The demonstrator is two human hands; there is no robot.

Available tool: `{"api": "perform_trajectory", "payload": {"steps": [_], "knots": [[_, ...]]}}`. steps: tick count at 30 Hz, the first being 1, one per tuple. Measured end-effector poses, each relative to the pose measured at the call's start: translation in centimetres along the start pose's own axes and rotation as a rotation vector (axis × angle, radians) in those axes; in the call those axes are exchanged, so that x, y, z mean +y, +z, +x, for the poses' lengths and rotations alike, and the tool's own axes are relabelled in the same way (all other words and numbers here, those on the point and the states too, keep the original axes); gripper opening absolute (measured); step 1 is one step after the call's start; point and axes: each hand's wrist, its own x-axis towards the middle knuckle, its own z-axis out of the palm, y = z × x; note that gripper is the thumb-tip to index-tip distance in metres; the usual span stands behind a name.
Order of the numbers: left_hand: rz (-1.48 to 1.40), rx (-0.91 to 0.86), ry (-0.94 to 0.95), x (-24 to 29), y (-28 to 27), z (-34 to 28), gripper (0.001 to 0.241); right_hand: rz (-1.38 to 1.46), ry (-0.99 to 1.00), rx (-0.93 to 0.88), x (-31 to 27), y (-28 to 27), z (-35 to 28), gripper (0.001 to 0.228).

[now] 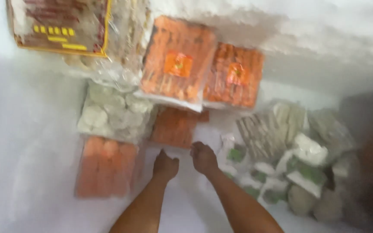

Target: Organizing and stacking various bags of frozen food items inside a chest freezer.

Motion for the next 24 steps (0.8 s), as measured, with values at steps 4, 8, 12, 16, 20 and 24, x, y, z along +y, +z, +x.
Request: {"api": "perform_trajectory", "payload": {"steps": [4, 8, 12, 16, 20, 24], "knots": [[0.436, -0.051, 0.164, 6.9, -5.2, -10.8, 0.066, -0.116, 0.018, -0.005, -4.8, -6.9, -2.0, 0.018], [0.687, -0.035, 0.341, 12.0, -5.2, -15.9, 0.067, -0.152, 0.293, -0.245, -10.3, -14.9, -3.5, 0.028], [0.787, -0.049, 0.431, 13.8, -5.1, -21.4, 0.065, -0.059, 0.339, -0.165, -9.8, -16.9, -6.7, 0.030], [0.805, -0.016, 0.501, 15.1, -4.5, -25.6, 0.064, -0.021, 0.358, -0.061, -11.3, -20.2, -9.2, 0.027], [0.692, 0.004, 0.597, 17.2, -4.0, -29.3, 0.058, 0.032, 0.338, 0.003, -14.1, -25.5, -11.2, 0.025], [0.423, -0.017, 0.745, 19.2, -3.3, -33.1, 0.046, 0.085, 0.372, 0.109, -16.5, -30.9, -13.2, 0.024]]}}
